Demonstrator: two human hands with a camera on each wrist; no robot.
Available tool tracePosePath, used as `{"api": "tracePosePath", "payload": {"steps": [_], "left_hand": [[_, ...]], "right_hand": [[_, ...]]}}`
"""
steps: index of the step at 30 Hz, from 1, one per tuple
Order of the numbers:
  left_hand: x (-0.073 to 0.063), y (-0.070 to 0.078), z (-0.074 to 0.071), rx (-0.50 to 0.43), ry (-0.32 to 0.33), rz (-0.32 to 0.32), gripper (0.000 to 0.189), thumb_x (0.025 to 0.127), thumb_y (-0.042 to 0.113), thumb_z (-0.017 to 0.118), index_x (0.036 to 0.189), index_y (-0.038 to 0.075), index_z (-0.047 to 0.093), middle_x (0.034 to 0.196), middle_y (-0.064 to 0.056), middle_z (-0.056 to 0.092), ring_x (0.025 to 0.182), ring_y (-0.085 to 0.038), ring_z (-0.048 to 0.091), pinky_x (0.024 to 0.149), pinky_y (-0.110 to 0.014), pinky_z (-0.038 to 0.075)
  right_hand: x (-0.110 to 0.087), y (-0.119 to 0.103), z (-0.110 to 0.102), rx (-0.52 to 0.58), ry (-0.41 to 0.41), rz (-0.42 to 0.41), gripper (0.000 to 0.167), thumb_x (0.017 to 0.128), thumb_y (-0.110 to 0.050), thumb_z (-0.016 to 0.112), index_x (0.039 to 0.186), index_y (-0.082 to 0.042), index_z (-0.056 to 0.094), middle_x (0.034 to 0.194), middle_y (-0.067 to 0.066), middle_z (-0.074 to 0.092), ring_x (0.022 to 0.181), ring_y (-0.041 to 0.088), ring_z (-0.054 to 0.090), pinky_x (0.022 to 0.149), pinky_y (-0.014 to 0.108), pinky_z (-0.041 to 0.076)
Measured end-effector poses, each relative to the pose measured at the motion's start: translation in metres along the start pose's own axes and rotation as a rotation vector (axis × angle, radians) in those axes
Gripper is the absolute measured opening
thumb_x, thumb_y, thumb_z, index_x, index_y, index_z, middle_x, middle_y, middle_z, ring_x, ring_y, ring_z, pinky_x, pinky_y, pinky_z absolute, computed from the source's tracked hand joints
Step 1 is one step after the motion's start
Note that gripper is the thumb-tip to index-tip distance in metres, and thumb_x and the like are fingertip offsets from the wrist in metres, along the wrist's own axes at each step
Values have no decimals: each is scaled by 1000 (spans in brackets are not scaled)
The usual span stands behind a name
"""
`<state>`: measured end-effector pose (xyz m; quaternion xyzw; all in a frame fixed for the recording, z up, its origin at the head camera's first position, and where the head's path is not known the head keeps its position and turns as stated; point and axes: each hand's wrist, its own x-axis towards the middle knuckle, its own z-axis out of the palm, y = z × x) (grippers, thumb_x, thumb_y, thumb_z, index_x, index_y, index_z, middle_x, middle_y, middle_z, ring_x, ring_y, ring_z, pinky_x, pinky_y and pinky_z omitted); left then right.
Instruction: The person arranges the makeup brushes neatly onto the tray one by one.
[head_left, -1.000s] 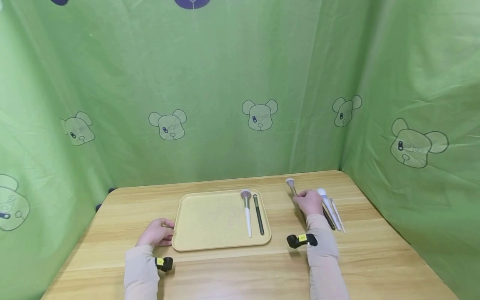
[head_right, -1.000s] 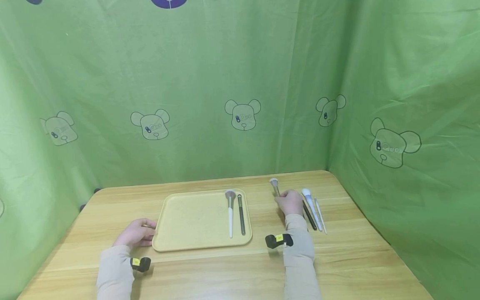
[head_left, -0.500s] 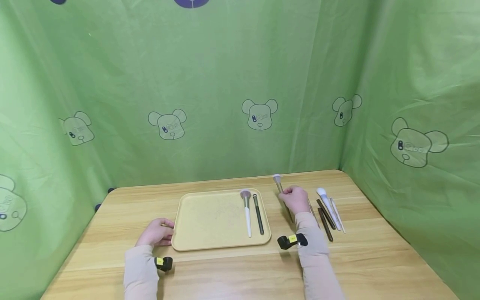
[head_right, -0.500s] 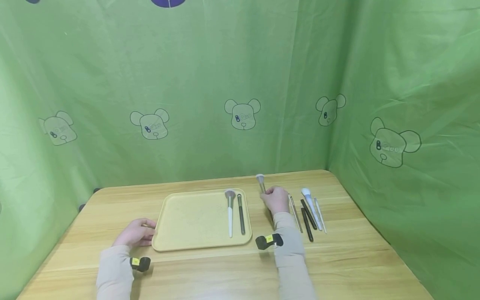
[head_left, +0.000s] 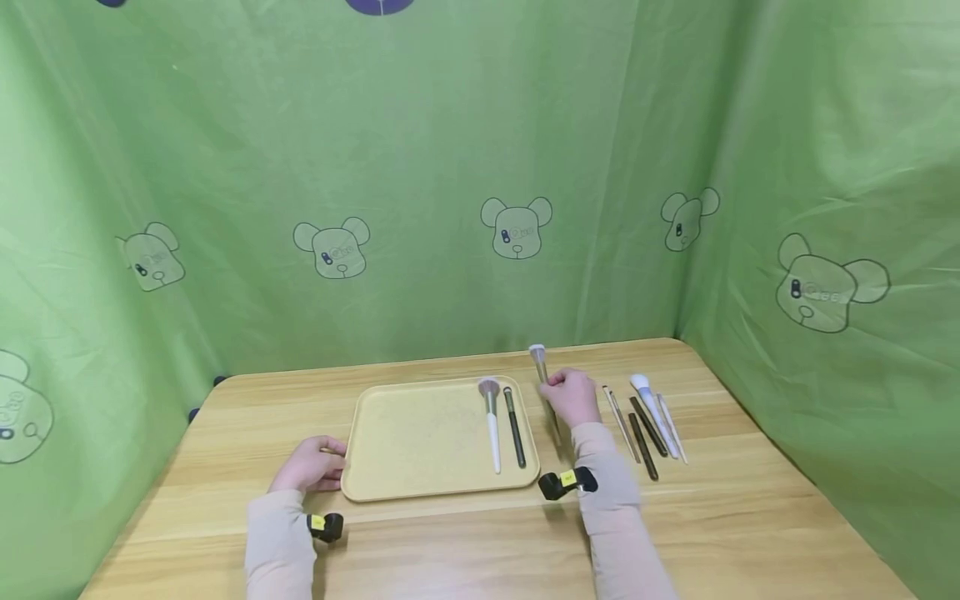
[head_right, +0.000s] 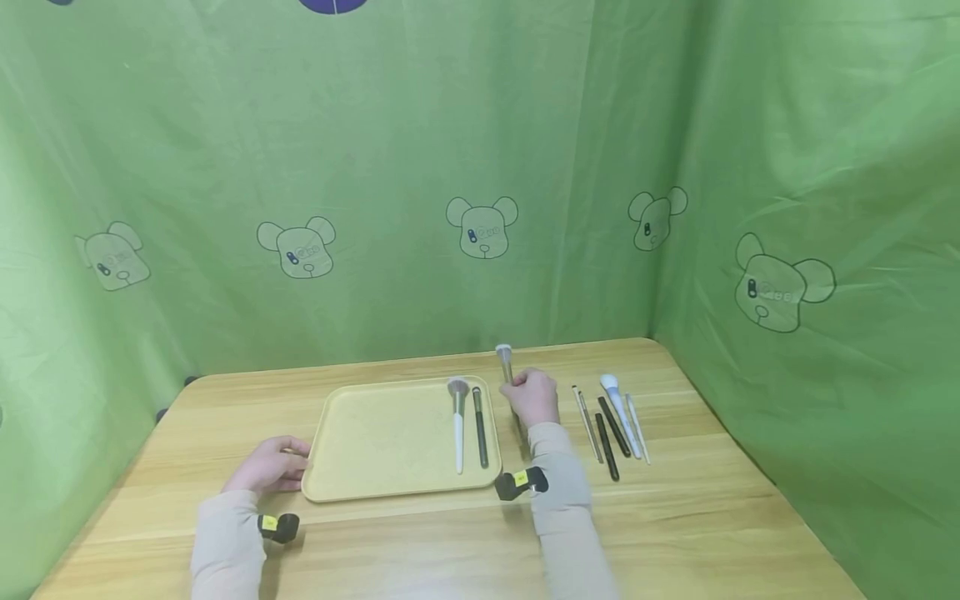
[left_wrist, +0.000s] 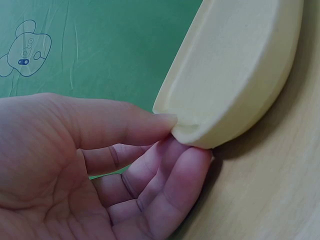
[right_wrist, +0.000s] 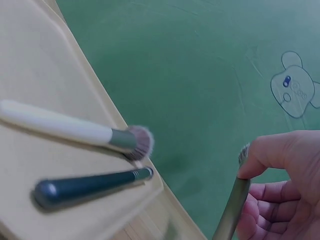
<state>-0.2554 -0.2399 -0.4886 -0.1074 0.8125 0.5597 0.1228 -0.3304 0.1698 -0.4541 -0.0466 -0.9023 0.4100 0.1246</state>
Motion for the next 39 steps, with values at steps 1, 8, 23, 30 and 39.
{"api": "tracePosePath", "payload": {"steps": [1,8,23,30,39], "left_hand": [[0,0,0,4,-2,1,29,89,-1,56,115,-11,51,82,-11,62,67,-16,61,63,-29,59],[0,-1,1,3,10,3,28,88,-1,56,115,-11,51,83,-11,62,68,-16,61,63,-29,59],[0,-1,0,6,-1,6,29,88,-2,56,115,-12,51,83,-11,62,68,-16,61,63,-30,59],[0,-1,-1,-4,1,9,29,88,-2,56,115,-12,50,82,-11,62,68,-15,62,64,-30,59],[-1,0,1,-5,4,5,28,88,-2,56,114,-11,51,82,-10,63,68,-15,62,63,-30,59]], "right_hand": [[-1,-3,2,4,-3,1,18,78,-15,68,87,1,67,85,17,70,77,28,62,72,38,53],[-7,-19,17,52,-35,-1,14,77,-12,68,84,0,66,82,15,68,74,24,61,66,32,54],[-20,-40,38,118,-56,6,12,76,-11,68,81,-1,65,77,11,67,63,16,57,54,22,48],[-25,-49,52,146,-84,9,15,79,-14,72,81,-1,64,77,13,70,54,11,57,50,23,51],[-34,-59,64,213,-136,23,8,76,-5,68,79,0,63,77,14,69,56,14,61,50,23,55]]}}
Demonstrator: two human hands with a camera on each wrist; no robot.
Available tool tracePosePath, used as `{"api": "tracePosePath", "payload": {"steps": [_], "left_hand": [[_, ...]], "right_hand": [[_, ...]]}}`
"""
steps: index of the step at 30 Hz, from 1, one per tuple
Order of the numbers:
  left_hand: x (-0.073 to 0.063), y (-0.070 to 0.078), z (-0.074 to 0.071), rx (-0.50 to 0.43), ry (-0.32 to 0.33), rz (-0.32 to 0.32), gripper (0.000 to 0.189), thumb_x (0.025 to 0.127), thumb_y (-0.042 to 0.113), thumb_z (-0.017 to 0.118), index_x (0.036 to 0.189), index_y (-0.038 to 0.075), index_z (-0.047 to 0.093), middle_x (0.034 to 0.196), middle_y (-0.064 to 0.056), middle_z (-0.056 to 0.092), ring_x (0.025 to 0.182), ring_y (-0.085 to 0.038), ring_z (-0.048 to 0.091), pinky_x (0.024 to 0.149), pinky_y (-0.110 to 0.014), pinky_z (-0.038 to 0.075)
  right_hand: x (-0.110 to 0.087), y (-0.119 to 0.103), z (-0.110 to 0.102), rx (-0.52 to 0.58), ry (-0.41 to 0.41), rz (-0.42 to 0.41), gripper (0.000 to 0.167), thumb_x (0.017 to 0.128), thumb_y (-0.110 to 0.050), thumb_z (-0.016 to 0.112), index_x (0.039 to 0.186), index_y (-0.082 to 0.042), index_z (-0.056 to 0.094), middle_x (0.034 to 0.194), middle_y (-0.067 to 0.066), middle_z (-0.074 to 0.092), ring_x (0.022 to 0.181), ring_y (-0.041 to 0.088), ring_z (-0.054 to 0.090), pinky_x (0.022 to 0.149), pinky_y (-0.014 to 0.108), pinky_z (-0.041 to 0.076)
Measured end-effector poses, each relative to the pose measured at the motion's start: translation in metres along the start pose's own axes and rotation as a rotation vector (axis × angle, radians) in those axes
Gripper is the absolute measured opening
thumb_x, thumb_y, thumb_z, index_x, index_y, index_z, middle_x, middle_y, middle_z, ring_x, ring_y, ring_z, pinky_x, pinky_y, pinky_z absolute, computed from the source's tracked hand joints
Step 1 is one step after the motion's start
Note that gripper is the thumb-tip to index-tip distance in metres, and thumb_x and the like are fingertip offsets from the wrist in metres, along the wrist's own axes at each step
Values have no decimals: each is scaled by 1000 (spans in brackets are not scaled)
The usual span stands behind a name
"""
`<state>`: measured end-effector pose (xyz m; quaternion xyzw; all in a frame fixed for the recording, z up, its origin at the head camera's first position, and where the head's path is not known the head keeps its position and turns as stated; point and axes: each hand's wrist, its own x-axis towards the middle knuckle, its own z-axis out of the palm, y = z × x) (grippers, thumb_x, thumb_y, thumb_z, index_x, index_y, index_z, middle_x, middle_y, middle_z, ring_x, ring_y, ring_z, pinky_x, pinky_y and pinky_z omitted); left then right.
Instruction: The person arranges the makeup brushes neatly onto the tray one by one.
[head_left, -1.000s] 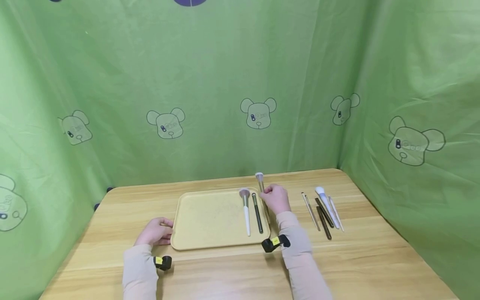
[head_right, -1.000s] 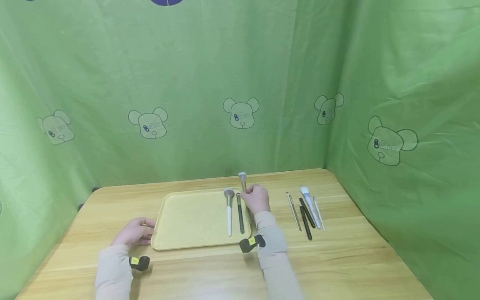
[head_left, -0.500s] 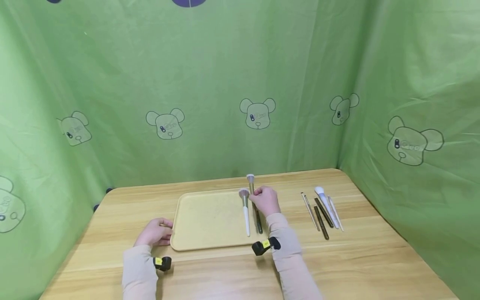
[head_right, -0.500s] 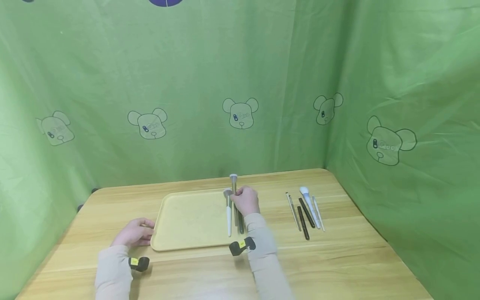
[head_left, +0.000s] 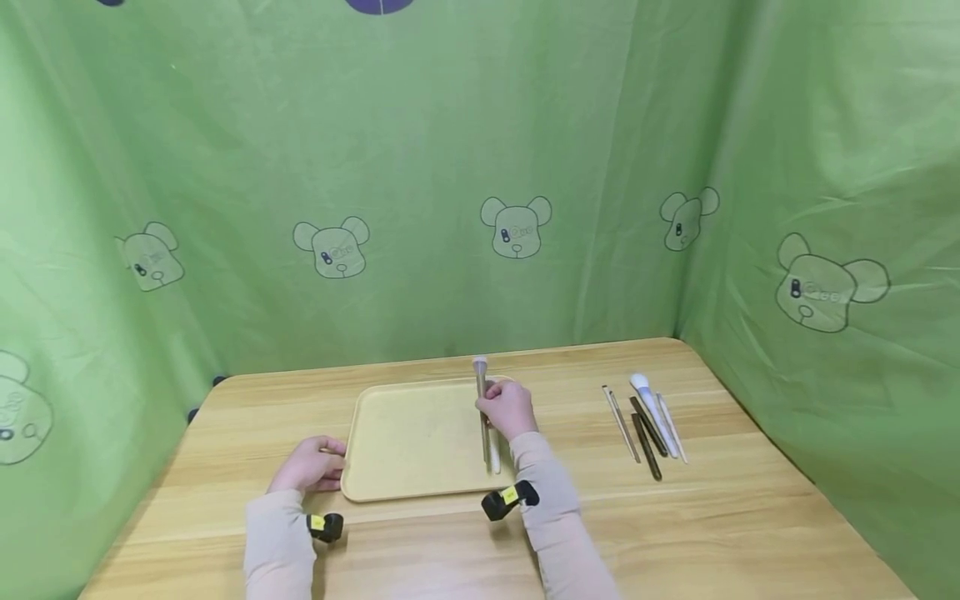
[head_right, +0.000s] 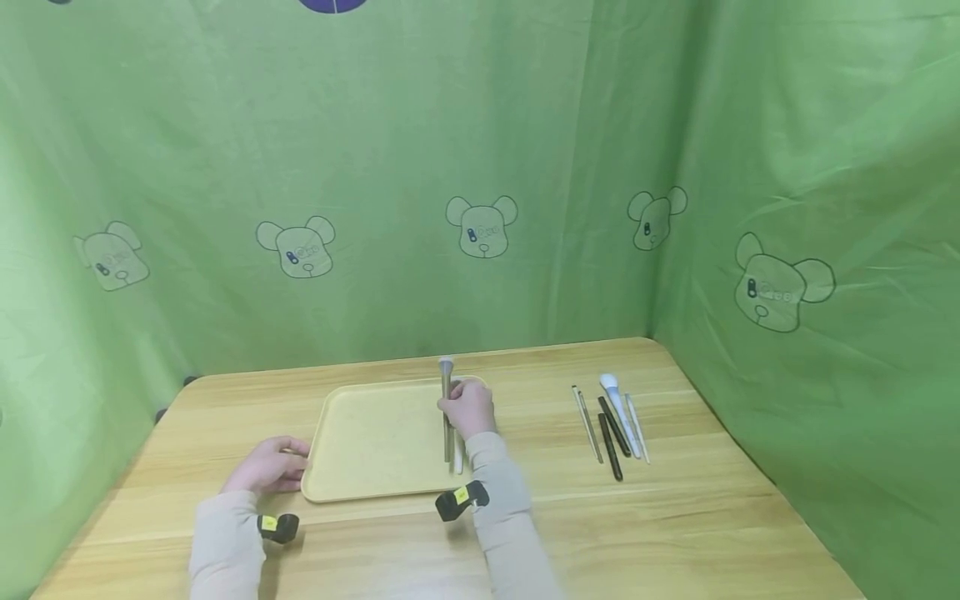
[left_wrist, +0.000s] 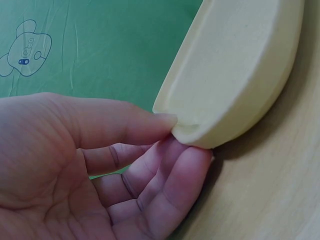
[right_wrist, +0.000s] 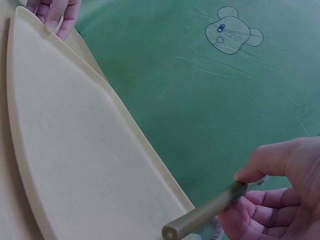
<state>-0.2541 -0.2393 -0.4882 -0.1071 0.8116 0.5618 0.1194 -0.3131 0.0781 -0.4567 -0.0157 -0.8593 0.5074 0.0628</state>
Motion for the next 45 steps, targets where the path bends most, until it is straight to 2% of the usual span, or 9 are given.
{"api": "tracePosePath", "payload": {"steps": [5,12,22,29,36,45], "left_hand": [[1,-1,0,-1,-5,5,28,88,-2,57,114,-11,51,82,-10,63,67,-15,62,64,-30,59],[1,-1,-1,3,-1,8,28,88,-2,57,114,-11,52,82,-10,63,67,-15,62,63,-29,59],[0,-1,1,-10,12,1,27,87,-2,57,113,-10,52,82,-10,63,67,-15,62,62,-29,59],[3,-3,0,-3,22,-5,28,87,-2,57,113,-9,53,83,-11,64,67,-16,63,63,-30,60],[3,-1,0,-12,19,-3,27,87,-2,57,112,-10,53,81,-11,63,67,-16,62,62,-30,59],[5,-3,0,-13,10,3,27,87,-3,57,112,-10,52,79,-10,62,67,-16,61,62,-30,59]], "right_hand": [[-1,-1,7,-67,12,-18,8,74,-7,70,76,-2,64,73,10,69,56,13,60,53,24,54],[-2,2,20,-168,73,-75,11,73,-9,72,74,-4,63,74,10,66,66,22,59,63,34,54],[-1,10,37,-268,112,-143,14,74,-10,72,68,-9,59,69,5,61,65,21,56,63,35,52],[0,9,43,-315,107,-134,16,76,-9,73,65,-7,61,64,6,63,59,21,58,57,34,52],[0,9,47,-350,116,-149,16,77,-5,71,66,-6,61,62,10,64,58,25,62,55,37,54],[-3,9,50,-403,112,-164,15,78,-5,71,69,-6,58,61,9,62,53,23,59,48,34,51]]}}
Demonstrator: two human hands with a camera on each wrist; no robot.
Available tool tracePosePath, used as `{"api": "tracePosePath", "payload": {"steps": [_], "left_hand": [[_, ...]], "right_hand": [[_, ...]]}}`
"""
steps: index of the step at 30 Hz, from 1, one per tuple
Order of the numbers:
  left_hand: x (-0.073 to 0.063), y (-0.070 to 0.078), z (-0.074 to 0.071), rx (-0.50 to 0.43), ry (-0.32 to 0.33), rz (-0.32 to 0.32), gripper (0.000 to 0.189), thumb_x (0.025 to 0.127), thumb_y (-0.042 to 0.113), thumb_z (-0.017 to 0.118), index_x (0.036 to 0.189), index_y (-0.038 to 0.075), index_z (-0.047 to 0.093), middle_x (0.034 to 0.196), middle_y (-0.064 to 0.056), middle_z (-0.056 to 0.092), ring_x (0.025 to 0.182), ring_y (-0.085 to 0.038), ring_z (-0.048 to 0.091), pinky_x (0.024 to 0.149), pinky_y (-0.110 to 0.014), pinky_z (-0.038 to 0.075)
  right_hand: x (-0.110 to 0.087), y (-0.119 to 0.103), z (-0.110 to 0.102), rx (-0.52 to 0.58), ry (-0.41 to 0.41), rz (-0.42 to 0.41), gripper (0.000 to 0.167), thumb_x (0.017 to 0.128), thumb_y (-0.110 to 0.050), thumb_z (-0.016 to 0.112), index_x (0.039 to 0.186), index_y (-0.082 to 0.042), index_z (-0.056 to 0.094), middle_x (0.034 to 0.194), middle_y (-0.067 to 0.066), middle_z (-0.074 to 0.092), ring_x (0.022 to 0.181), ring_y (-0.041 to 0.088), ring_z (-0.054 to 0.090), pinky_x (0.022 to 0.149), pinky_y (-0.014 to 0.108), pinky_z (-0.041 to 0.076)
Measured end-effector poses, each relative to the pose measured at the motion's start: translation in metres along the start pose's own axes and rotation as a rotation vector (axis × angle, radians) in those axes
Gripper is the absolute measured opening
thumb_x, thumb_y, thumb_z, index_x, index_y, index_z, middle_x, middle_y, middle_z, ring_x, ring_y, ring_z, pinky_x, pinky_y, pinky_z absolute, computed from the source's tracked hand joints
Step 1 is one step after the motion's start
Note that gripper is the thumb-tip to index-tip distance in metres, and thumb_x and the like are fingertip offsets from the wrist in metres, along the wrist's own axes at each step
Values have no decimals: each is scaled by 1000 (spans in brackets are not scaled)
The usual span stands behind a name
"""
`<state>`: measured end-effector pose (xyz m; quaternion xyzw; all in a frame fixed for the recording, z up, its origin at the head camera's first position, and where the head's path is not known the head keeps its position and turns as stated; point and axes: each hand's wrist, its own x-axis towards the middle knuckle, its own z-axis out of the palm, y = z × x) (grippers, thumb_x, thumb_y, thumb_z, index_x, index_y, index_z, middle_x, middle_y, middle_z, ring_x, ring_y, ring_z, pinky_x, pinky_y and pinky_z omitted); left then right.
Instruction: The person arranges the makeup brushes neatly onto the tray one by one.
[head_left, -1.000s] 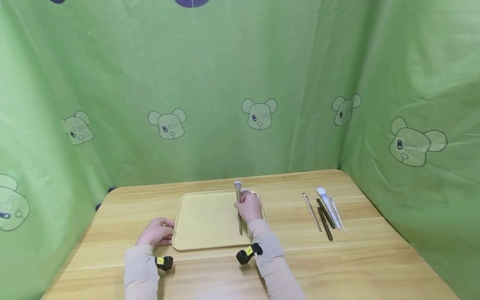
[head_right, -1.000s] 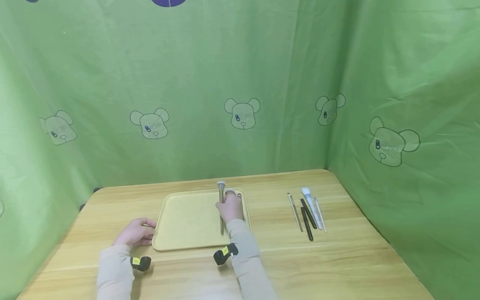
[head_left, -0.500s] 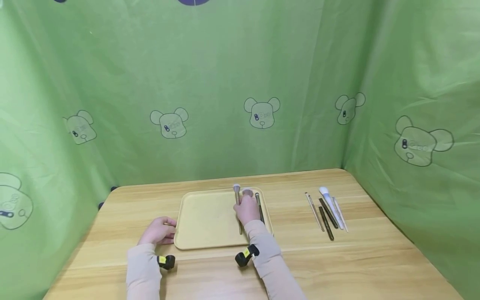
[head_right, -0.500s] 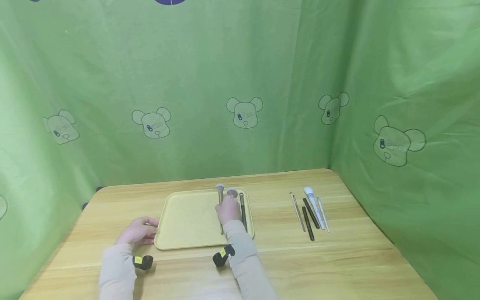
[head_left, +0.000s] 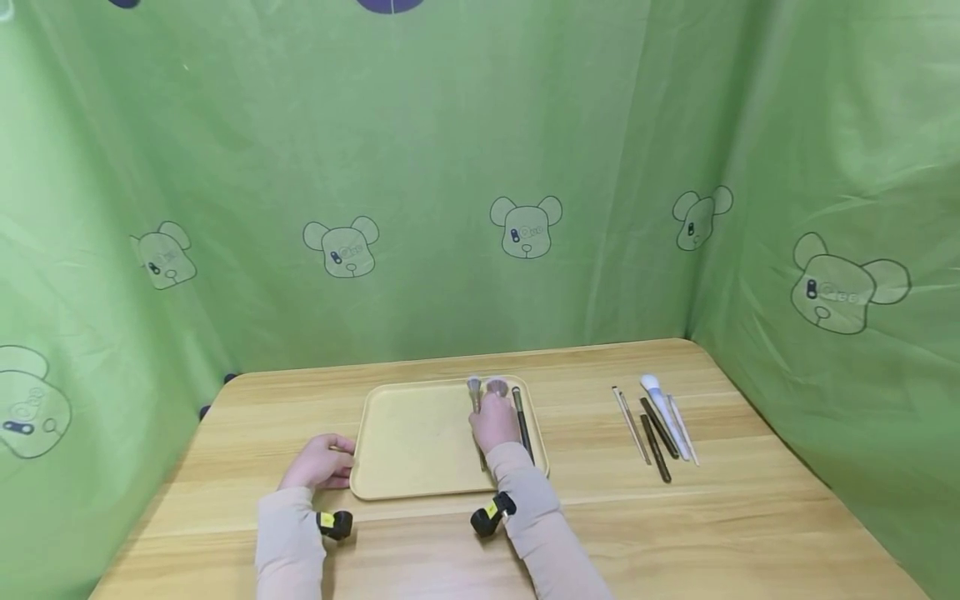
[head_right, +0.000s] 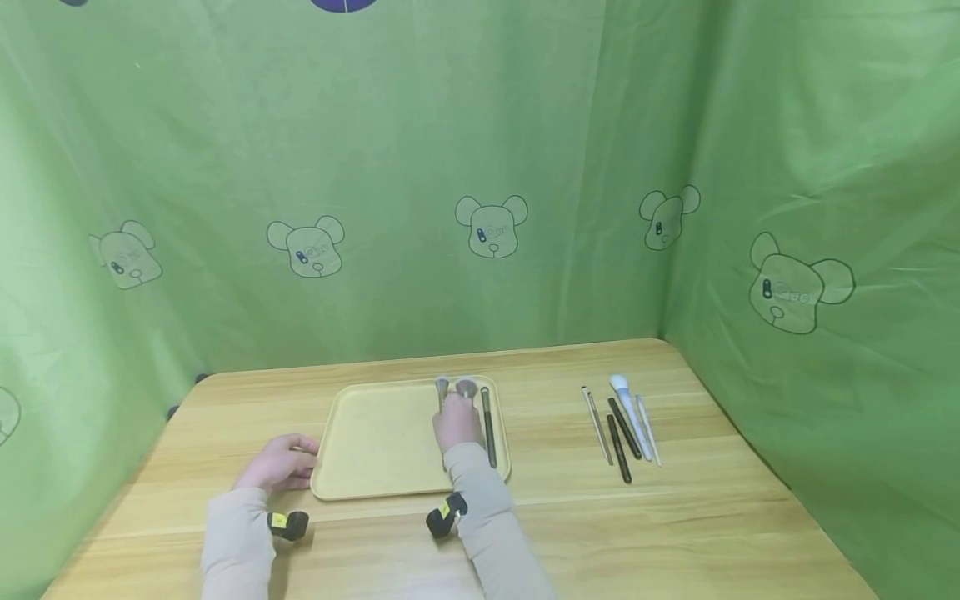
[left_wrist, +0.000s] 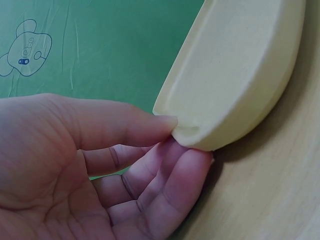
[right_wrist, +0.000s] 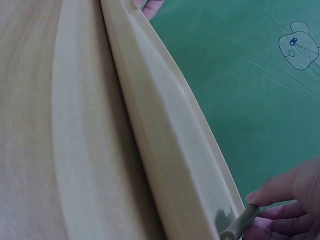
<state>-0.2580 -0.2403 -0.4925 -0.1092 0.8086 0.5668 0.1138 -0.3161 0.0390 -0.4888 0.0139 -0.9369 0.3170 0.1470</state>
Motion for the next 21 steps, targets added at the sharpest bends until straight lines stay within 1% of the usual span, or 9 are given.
{"api": "tracePosePath", "payload": {"steps": [5,10,13,17,21], "left_hand": [[-1,1,0,4,2,2,27,87,-2,57,113,-11,51,79,-10,61,67,-16,61,62,-31,59],[-2,1,1,6,6,2,27,87,-3,57,112,-11,51,78,-10,61,66,-16,61,61,-30,59],[-3,2,1,6,7,4,27,86,-3,57,112,-11,51,78,-10,61,66,-15,61,61,-29,59],[-2,1,1,3,8,6,27,86,-3,57,112,-11,51,77,-10,61,66,-15,60,60,-29,59],[-2,1,1,3,6,5,27,86,-3,57,112,-11,51,78,-10,60,66,-15,60,61,-29,59]], "right_hand": [[-1,-1,0,19,-12,11,12,77,-4,70,70,-4,60,61,10,63,51,23,59,47,34,51],[-3,-2,1,23,-19,8,12,77,-2,68,69,-3,60,62,11,63,52,24,59,48,36,52],[-4,-1,2,7,-14,-4,15,76,-2,68,66,-5,57,62,10,63,52,25,59,49,37,52],[-4,-1,4,-9,-8,-22,24,75,0,67,59,-8,51,59,9,61,51,23,58,49,37,51],[-4,-1,5,-4,-9,-24,27,75,2,65,57,-10,49,57,8,60,51,23,57,49,37,50]]}}
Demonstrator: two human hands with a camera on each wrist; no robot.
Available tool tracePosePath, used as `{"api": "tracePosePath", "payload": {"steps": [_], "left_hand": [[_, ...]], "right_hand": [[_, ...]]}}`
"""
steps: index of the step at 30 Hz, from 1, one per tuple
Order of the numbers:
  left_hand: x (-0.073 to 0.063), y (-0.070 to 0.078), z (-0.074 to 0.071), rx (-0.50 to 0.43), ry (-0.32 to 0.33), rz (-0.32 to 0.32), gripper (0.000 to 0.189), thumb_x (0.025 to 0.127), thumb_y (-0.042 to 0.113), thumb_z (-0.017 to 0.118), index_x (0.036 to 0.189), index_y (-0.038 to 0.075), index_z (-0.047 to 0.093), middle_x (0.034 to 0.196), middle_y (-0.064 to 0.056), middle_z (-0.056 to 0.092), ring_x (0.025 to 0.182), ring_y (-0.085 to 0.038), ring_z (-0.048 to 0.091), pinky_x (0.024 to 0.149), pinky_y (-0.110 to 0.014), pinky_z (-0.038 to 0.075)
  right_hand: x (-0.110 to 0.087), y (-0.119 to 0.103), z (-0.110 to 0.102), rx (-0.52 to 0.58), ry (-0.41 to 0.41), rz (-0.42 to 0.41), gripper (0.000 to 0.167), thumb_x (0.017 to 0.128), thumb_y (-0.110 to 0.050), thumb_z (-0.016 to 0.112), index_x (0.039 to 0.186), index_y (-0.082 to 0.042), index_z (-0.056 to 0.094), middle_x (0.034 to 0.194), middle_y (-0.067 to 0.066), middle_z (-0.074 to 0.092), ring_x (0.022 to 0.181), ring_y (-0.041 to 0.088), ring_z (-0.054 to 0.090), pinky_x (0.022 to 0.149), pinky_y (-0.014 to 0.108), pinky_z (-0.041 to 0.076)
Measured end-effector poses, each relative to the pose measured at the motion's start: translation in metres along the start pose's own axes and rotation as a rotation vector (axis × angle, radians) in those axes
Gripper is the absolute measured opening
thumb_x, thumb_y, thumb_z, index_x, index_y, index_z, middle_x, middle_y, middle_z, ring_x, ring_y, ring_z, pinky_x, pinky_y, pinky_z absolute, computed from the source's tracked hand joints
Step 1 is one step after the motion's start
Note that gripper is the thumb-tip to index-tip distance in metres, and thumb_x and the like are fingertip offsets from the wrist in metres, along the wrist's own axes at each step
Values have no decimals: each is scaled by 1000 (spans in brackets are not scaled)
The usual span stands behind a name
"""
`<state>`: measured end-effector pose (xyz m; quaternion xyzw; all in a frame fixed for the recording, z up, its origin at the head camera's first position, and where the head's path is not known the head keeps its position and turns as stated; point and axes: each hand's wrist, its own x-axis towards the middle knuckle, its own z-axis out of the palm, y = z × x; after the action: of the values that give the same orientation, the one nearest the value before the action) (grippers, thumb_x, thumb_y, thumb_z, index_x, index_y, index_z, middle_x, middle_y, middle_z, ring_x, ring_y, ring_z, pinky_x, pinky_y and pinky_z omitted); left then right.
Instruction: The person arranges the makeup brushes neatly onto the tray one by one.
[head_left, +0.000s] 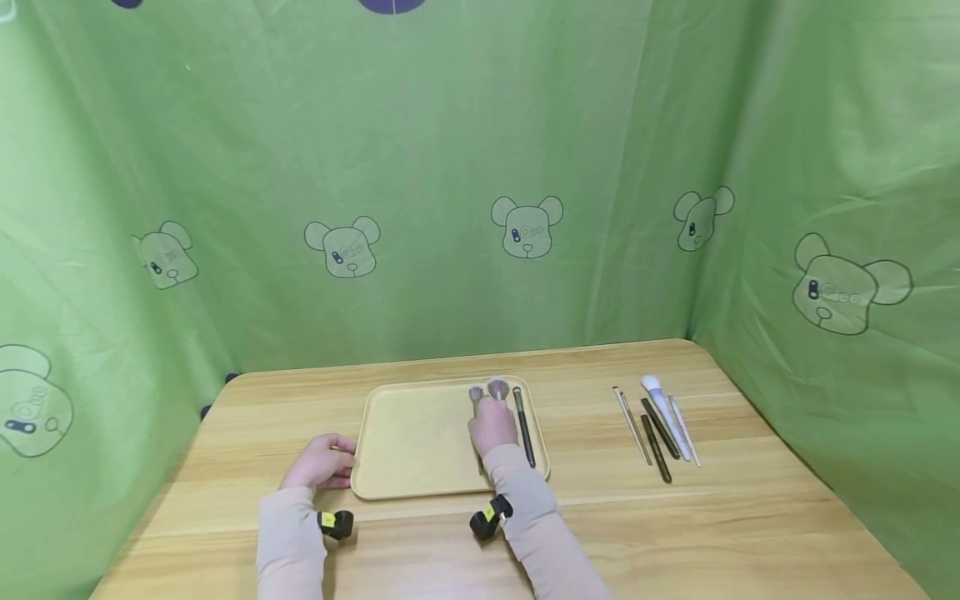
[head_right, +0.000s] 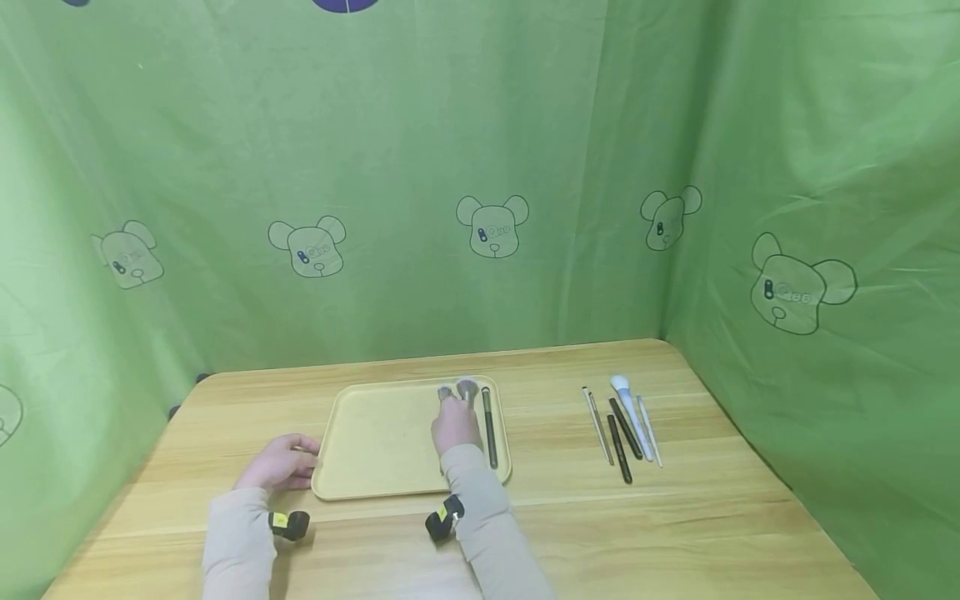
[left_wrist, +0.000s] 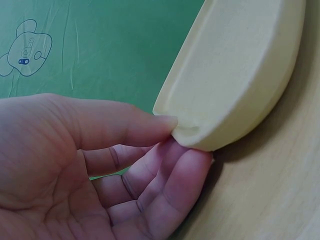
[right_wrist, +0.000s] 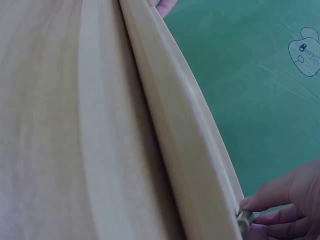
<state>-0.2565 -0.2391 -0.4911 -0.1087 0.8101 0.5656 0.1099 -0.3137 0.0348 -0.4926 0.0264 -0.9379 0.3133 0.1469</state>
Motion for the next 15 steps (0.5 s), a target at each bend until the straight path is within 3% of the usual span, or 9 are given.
{"api": "tracePosePath", "payload": {"steps": [10,15], "left_hand": [[-2,1,0,4,4,1,28,86,-3,58,113,-11,52,82,-11,61,67,-16,61,62,-30,59],[-1,1,-1,-2,3,2,28,86,-3,57,112,-11,52,81,-10,61,66,-16,60,61,-29,59]], "right_hand": [[-2,-2,0,-22,9,-2,7,74,4,65,70,-1,64,70,18,68,58,31,65,49,40,52],[-2,-2,1,-31,8,-5,7,73,5,65,74,-1,65,73,19,69,60,33,66,50,41,53]]}}
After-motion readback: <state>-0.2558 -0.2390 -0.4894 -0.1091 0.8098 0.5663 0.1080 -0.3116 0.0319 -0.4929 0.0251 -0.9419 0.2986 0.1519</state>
